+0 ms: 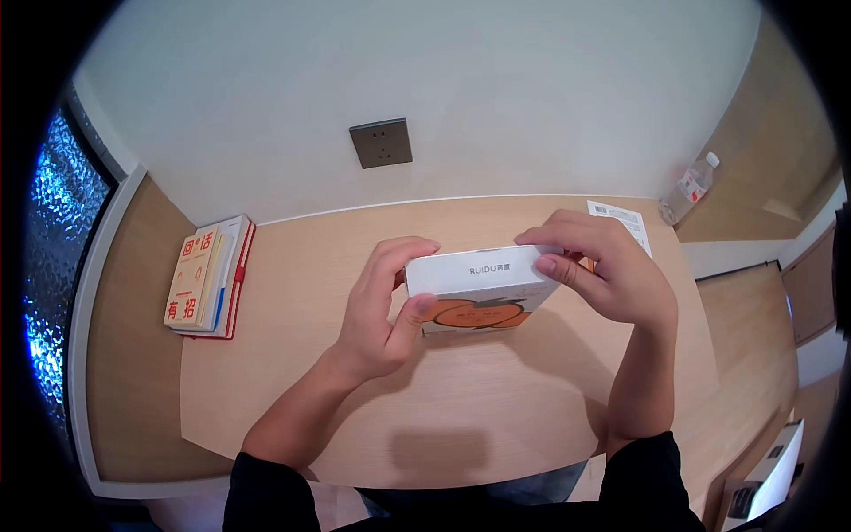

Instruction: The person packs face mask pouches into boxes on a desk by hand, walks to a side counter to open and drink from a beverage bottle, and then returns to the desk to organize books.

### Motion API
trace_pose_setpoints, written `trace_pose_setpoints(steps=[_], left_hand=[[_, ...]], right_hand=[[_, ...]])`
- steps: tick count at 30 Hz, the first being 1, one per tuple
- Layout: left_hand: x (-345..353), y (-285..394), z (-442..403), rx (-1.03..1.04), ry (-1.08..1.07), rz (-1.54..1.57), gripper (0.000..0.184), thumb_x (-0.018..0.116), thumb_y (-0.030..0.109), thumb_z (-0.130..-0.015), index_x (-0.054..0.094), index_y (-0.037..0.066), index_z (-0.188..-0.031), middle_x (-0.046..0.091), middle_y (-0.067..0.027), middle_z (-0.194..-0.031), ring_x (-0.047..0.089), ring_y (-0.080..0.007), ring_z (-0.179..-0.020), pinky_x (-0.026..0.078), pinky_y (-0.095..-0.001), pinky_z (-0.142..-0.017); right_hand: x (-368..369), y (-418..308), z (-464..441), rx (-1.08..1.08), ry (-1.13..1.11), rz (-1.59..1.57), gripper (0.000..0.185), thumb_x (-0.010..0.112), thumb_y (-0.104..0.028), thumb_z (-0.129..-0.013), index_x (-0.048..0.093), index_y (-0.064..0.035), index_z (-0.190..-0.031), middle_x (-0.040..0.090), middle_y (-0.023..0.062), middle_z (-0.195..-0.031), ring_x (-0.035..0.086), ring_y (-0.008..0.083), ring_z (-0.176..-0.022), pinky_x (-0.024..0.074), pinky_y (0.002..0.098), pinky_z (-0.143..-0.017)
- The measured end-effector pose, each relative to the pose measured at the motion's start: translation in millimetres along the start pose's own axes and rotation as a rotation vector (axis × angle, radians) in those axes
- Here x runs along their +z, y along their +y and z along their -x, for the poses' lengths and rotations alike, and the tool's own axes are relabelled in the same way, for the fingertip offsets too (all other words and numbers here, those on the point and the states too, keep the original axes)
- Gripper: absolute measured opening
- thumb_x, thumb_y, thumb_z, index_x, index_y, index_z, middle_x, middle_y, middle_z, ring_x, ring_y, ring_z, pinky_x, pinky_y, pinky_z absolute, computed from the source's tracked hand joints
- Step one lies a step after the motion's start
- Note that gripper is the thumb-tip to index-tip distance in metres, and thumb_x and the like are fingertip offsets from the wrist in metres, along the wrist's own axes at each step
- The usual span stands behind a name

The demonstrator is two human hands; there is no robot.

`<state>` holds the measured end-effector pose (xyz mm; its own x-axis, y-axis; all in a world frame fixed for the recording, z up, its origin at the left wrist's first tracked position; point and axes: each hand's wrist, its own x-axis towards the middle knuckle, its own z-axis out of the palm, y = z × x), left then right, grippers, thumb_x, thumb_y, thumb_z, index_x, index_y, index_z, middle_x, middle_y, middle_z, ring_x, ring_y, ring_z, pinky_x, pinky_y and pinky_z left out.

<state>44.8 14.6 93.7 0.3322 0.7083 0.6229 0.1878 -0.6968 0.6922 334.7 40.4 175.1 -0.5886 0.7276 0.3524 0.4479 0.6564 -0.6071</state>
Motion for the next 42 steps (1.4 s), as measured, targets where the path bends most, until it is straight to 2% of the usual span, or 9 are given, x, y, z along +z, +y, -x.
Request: trace_pose_setpoints(steps=[5, 10, 14, 22, 29, 32, 34, 40, 42], left_hand=[[1, -5, 0, -0.027, -0.03, 0.066, 0.037, 0.054, 0.019, -0.106, 0.046, -0.003, -0.135, 0.053, -0.0184, -0.132, 0.055, -0.0247, -0.119, 0.045, -0.0372, -0.103], [1, -6, 0, -0.029, -0.027, 0.064, 0.037, 0.054, 0.02, -0.107, 0.045, -0.003, -0.135, 0.054, -0.018, -0.13, 0.055, -0.0254, -0.12, 0.045, -0.0382, -0.105], [4, -10, 0, -0.006, 0.015, 0.07, 0.037, 0.06, 0.018, -0.103, 0.05, 0.0, -0.134, 0.056, -0.0161, -0.129, 0.06, -0.0259, -0.114, 0.049, -0.0382, -0.102], [3, -10, -1, -0.025, 0.011, 0.075, 0.035, 0.057, 0.018, -0.105, 0.049, 0.0, -0.134, 0.057, -0.0158, -0.127, 0.059, -0.0252, -0.115, 0.048, -0.0375, -0.103], [-3, -6, -2, -0.109, -0.059, 0.015, 0.043, 0.051, 0.027, -0.108, 0.045, -0.003, -0.138, 0.055, -0.0151, -0.129, 0.057, -0.0226, -0.117, 0.045, -0.0368, -0.104], [-3, -6, -2, -0.094, -0.041, -0.018, 0.043, 0.054, 0.025, -0.107, 0.047, -0.003, -0.139, 0.056, -0.0151, -0.128, 0.058, -0.0234, -0.115, 0.047, -0.0367, -0.101], [1, -9, -2, -0.059, 0.011, -0.01, 0.041, 0.059, 0.02, -0.105, 0.05, -0.002, -0.138, 0.057, -0.0162, -0.126, 0.061, -0.0256, -0.109, 0.05, -0.0369, -0.098], [9, -9, 2, -0.068, 0.095, 0.0, 0.044, 0.059, 0.014, -0.104, 0.049, -0.002, -0.144, 0.058, -0.0183, -0.128, 0.061, -0.0297, -0.113, 0.05, -0.0386, -0.098], [2, -8, -1, -0.005, 0.024, -0.136, 0.043, 0.057, 0.015, -0.105, 0.049, 0.0, -0.144, 0.058, -0.0171, -0.128, 0.06, -0.0271, -0.113, 0.049, -0.0365, -0.097]], right_hand=[[1, 3, 0, 0.007, -0.015, 0.01, 0.02, 0.065, -0.018, -0.1, 0.072, -0.0026, -0.111, 0.068, 0.0113, -0.089, 0.063, 0.0243, -0.077, 0.0492, 0.0354, -0.067], [1, -4, 0, 0.033, -0.024, -0.025, 0.028, 0.077, -0.024, -0.091, 0.07, -0.0032, -0.108, 0.069, 0.0109, -0.09, 0.063, 0.0236, -0.076, 0.0518, 0.0345, -0.068], [3, -1, 0, 0.06, -0.02, -0.019, 0.036, 0.084, -0.027, -0.084, 0.069, -0.0031, -0.107, 0.069, 0.0101, -0.09, 0.064, 0.0229, -0.077, 0.0536, 0.0335, -0.069], [3, -6, -1, 0.053, -0.02, 0.038, 0.034, 0.084, -0.025, -0.085, 0.069, -0.0023, -0.106, 0.069, 0.0107, -0.089, 0.065, 0.0235, -0.075, 0.0543, 0.034, -0.068], [5, -4, 0, 0.058, 0.011, 0.042, 0.033, 0.083, -0.025, -0.086, 0.07, -0.0016, -0.105, 0.069, 0.0109, -0.088, 0.065, 0.0243, -0.074, 0.0537, 0.0341, -0.066], [4, -4, 0, 0.088, -0.051, 0.07, 0.037, 0.085, -0.028, -0.084, 0.071, -0.002, -0.107, 0.069, 0.007, -0.089, 0.064, 0.021, -0.076, 0.0508, 0.0317, -0.064], [4, -4, 0, 0.071, -0.054, 0.084, 0.04, 0.083, -0.029, -0.086, 0.071, -0.0003, -0.112, 0.068, 0.0088, -0.089, 0.064, 0.0226, -0.075, 0.0501, 0.0327, -0.064], [8, -4, 0, 0.078, -0.015, 0.086, 0.047, 0.075, -0.034, -0.093, 0.069, 0.0037, -0.12, 0.066, 0.0165, -0.085, 0.061, 0.0305, -0.073, 0.0478, 0.039, -0.066], [8, -4, 0, 0.082, -0.016, 0.083, 0.048, 0.074, -0.035, -0.094, 0.068, 0.0042, -0.122, 0.066, 0.0172, -0.086, 0.061, 0.0312, -0.073, 0.0477, 0.0395, -0.066]])
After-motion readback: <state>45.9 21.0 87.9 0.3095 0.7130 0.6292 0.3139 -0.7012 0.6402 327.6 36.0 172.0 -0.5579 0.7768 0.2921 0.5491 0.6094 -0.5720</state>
